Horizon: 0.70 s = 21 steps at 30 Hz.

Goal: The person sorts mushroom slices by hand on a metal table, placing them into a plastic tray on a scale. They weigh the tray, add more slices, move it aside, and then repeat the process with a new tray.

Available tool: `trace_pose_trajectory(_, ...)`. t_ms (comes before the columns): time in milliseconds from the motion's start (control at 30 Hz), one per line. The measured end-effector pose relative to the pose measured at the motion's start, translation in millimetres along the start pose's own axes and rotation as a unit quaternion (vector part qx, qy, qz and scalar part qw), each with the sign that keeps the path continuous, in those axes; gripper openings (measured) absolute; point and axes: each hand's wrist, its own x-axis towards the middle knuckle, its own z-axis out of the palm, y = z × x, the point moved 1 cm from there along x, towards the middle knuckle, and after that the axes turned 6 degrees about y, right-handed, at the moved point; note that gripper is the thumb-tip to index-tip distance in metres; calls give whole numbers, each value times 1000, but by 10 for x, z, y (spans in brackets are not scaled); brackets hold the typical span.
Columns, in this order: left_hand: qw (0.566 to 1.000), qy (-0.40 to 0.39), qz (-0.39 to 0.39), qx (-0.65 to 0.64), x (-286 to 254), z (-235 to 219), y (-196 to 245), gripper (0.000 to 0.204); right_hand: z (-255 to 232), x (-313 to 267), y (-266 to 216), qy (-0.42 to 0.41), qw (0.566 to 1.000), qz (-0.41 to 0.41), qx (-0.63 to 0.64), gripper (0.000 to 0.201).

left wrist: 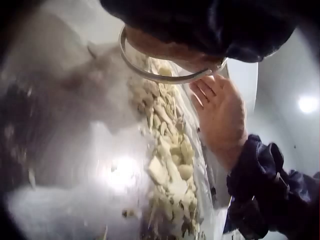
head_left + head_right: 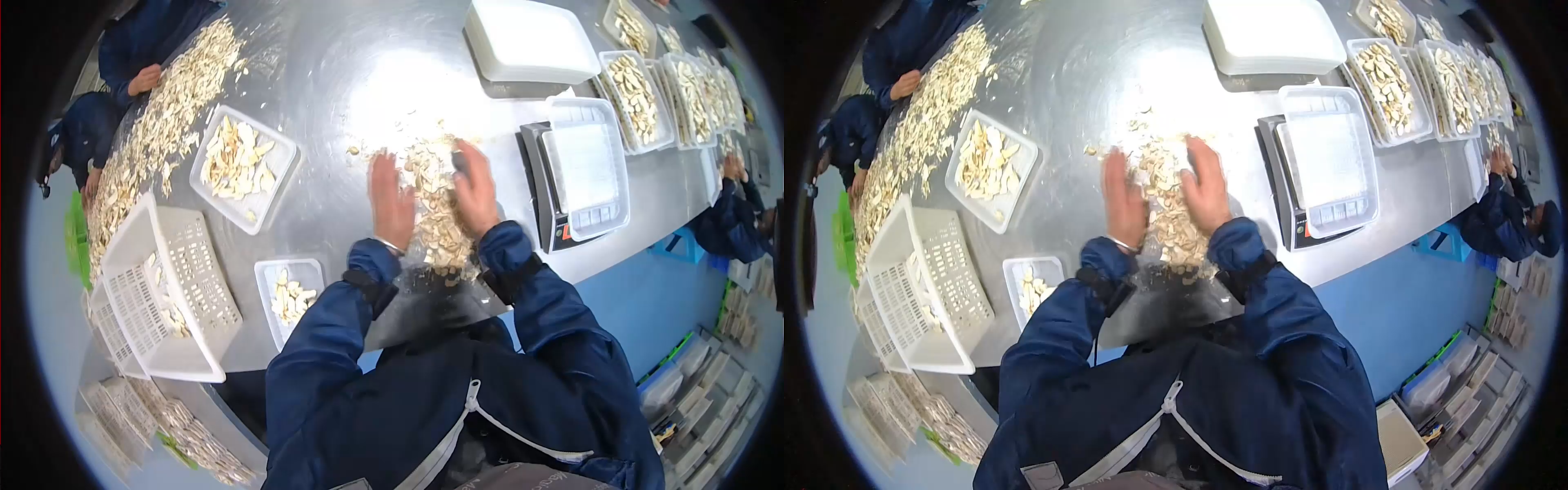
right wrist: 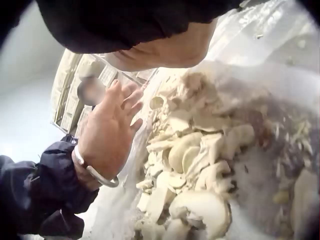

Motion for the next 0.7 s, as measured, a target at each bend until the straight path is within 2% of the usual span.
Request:
trace_pose_trajectory(33,999,23,-12,21,98,-97,-66,58,-98,124,60,42,998,45,22,49)
trace_pose_trajectory(67,994,88,-65,-10,222,-132,-230,55,-143,185,229,74,996,47,7,48)
trace_pose_trajectory(100,982,102,-22,159,321,-133,-645,54,-183,269,429,112,993,42,-11,47)
trace_pose_trajectory(133,981,105,-47,155,449,-212,-700,53,-208,327,464,124,990,30,-67,47)
trace_pose_trajectory(167,979,95,-55,169,534,-196,-948,52,-196,337,597,134,985,31,-103,49)
trace_pose_trajectory(200,968,73,-79,228,588,-194,-966,52,-156,368,710,138,984,2,-114,50)
trace_pose_trajectory(267,983,75,-25,167,621,-154,-928,53,-107,393,605,129,983,-15,-131,53)
trace_pose_trajectory(433,994,-48,55,76,857,129,-679,52,115,581,447,48,995,-76,-53,50)
trace_pose_trajectory(567,983,-165,65,-51,985,419,-463,49,265,687,360,-11,998,-62,-10,49)
trace_pose_trajectory(633,970,-183,128,-95,1012,524,-285,46,313,714,296,-11,998,-54,43,44)
trace_pose_trajectory(700,967,-176,102,-155,966,622,-214,42,330,708,369,-12,997,-32,69,34)
